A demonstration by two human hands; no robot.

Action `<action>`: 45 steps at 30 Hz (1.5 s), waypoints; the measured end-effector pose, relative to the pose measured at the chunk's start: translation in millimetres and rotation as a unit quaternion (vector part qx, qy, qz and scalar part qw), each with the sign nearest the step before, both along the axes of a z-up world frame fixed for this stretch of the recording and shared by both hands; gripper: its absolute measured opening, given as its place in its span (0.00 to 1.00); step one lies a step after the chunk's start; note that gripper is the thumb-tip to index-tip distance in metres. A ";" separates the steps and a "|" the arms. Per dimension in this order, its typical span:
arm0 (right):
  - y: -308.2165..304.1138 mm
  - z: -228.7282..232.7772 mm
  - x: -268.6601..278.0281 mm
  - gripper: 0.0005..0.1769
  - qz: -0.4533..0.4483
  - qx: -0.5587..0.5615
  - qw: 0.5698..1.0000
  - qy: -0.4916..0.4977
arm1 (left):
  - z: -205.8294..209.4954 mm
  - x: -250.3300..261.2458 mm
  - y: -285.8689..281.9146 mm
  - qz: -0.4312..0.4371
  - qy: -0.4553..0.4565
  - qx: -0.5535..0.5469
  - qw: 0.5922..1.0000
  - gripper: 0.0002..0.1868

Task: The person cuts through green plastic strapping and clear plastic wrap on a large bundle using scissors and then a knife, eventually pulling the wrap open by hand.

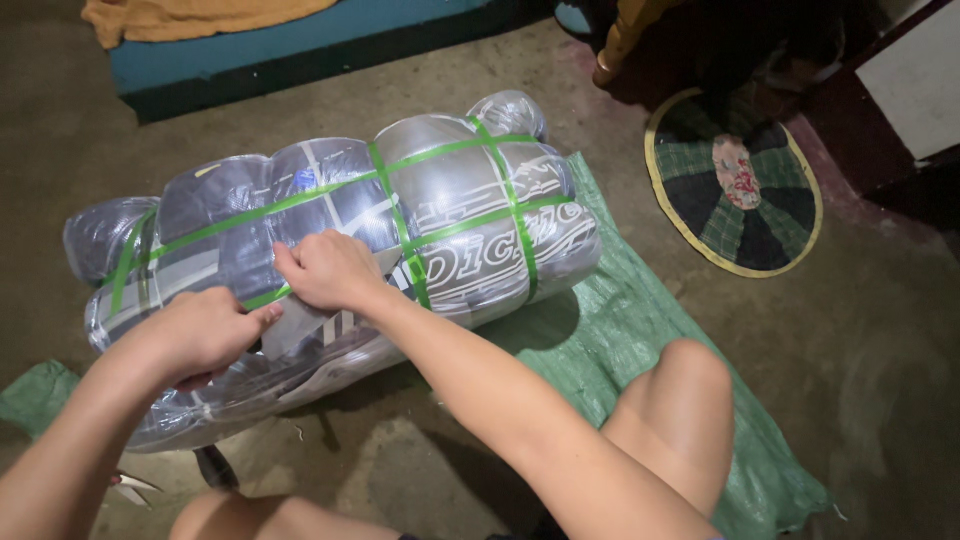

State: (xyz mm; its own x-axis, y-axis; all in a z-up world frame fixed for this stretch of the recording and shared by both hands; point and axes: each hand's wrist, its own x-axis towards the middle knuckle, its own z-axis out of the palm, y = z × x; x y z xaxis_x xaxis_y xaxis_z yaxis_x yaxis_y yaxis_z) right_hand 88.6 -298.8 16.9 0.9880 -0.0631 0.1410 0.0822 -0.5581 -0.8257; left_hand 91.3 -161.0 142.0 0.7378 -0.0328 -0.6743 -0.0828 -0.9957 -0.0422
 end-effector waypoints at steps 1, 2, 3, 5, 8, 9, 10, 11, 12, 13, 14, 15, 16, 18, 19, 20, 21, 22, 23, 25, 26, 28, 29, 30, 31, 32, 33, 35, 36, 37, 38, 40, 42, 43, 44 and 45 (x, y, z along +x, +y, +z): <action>-0.6 -0.8 1.5 0.31 0.003 0.009 1.000 0.001 | 0.2 1.0 -0.6 0.001 0.002 0.008 1.000 0.46; -1.1 -1.7 2.5 0.31 0.006 0.017 1.000 0.002 | 0.3 1.4 -1.2 0.001 0.001 0.007 1.000 0.46; -1.4 -2.2 2.8 0.31 0.007 0.016 1.000 0.000 | 0.6 1.8 -2.4 0.001 0.008 0.004 1.000 0.46; -2.6 -0.7 2.6 0.31 0.006 0.029 0.999 0.019 | 4.1 2.7 -5.7 0.004 0.014 -0.001 1.000 0.46; -5.3 1.6 3.3 0.31 0.005 0.037 0.999 0.036 | 10.3 6.1 -12.1 -0.024 0.013 0.010 1.000 0.46; -5.8 2.2 4.2 0.31 0.007 0.037 0.999 0.035 | 12.2 6.3 -13.8 -0.014 0.012 0.013 1.000 0.45; -6.0 2.3 4.6 0.30 0.009 0.044 0.999 0.031 | 13.9 6.8 -15.5 -0.006 0.011 0.018 1.000 0.44; -6.0 2.1 5.2 0.30 0.010 0.051 0.998 0.027 | 15.2 7.0 -17.0 -0.006 0.012 0.020 1.000 0.44; -6.4 2.0 5.6 0.30 0.011 0.051 0.998 0.027 | 15.9 6.6 -18.7 0.006 0.011 0.017 1.000 0.43; -6.7 1.8 6.0 0.30 0.013 0.051 0.998 0.025 | 16.9 6.7 -20.1 0.018 0.010 0.014 1.000 0.42; -6.6 1.1 5.5 0.30 0.015 0.051 0.998 0.024 | 18.1 6.7 -21.1 0.019 0.012 0.014 1.000 0.42; -6.4 0.6 4.8 0.30 0.016 0.052 0.998 0.026 | 19.8 6.8 -21.7 0.013 0.016 0.014 1.000 0.41; -7.2 1.0 6.2 0.31 0.017 0.050 0.998 0.036 | 22.1 7.7 -23.1 0.008 0.018 0.012 1.000 0.41; -8.2 1.9 7.9 0.31 0.018 0.048 0.998 0.046 | 26.2 8.6 -27.9 0.013 0.023 0.019 0.999 0.39; -8.9 2.2 8.2 0.31 0.025 0.057 0.997 0.048 | 28.1 8.7 -30.8 0.015 0.029 0.026 0.999 0.38; -10.2 2.4 8.4 0.32 0.030 0.066 0.996 0.051 | 30.0 8.4 -33.8 0.016 0.030 0.026 0.999 0.38; -11.7 2.5 8.2 0.32 0.030 0.065 0.996 0.052 | 31.8 8.0 -36.1 0.019 0.039 0.030 0.999 0.37; -11.9 3.1 8.1 0.32 0.034 0.071 0.995 0.057 | 33.9 8.6 -37.0 0.024 0.048 0.036 0.998 0.36; -12.4 3.6 9.1 0.32 0.038 0.076 0.994 0.062 | 35.1 10.1 -37.4 0.025 0.048 0.036 0.998 0.36; -12.9 2.9 9.2 0.32 0.040 0.079 0.993 0.076 | 31.6 12.0 -36.1 0.002 0.043 0.058 0.997 0.39; -12.9 2.7 10.4 0.32 0.042 0.081 0.992 0.086 | 28.7 14.5 -33.6 0.003 0.044 0.059 0.997 0.39; -10.1 3.0 8.7 0.31 0.040 0.070 0.994 0.071 | 22.3 21.0 -24.8 -0.037 0.044 0.048 0.997 0.43; -8.6 4.0 10.2 0.30 0.036 0.056 0.996 0.056 | 17.8 23.5 -19.4 -0.039 0.043 0.051 0.997 0.43; -8.2 3.7 10.6 0.30 0.031 0.059 0.996 0.059 | 10.3 23.5 -14.4 -0.022 0.042 0.048 0.998 0.41; -6.8 3.5 11.0 0.31 0.036 0.041 0.997 0.058 | 2.5 24.0 -8.4 -0.006 0.041 0.045 0.998 0.39; -4.9 3.3 10.8 0.31 0.043 0.021 0.997 0.058 | -5.4 25.3 -1.6 -0.009 0.044 0.047 0.998 0.39; -3.0 3.0 9.7 0.31 0.040 0.024 0.997 0.062 | -12.9 27.7 4.9 -0.023 0.026 0.038 0.999 0.38; -0.2 2.4 9.4 0.32 0.037 -0.008 0.997 0.074 | -24.2 33.9 15.2 -0.040 0.008 0.027 0.999 0.37; 0.9 1.1 11.3 0.32 0.035 -0.009 0.996 0.076 | -28.3 35.1 17.8 -0.047 -0.004 0.011 0.999 0.38; 2.6 -0.4 14.4 0.32 0.034 -0.020 0.997 0.066 | -30.1 34.9 18.8 -0.054 -0.016 -0.005 0.998 0.38; 4.2 -3.4 11.9 0.32 0.032 -0.030 0.997 0.061 | -29.6 32.7 18.1 -0.058 -0.009 -0.007 0.998 0.38; 1.8 -6.8 12.7 0.31 0.036 -0.011 0.997 0.065 | -18.7 31.8 11.7 -0.019 0.025 0.012 0.999 0.43; -0.7 -5.6 14.2 0.31 0.047 0.003 0.997 0.058 | -4.2 26.7 -0.8 -0.012 0.039 0.016 0.999 0.43; -3.2 -4.5 13.9 0.32 0.046 0.018 0.997 0.064 | 3.1 23.3 -6.9 -0.006 0.052 0.024 0.998 0.43; -7.8 -3.0 14.7 0.32 0.040 0.034 0.996 0.069 | 10.2 22.8 -14.6 -0.008 0.046 0.020 0.999 0.43; -11.5 -1.5 15.2 0.32 0.038 0.030 0.997 0.063 | 15.5 22.4 -22.0 -0.019 0.049 0.029 0.998 0.42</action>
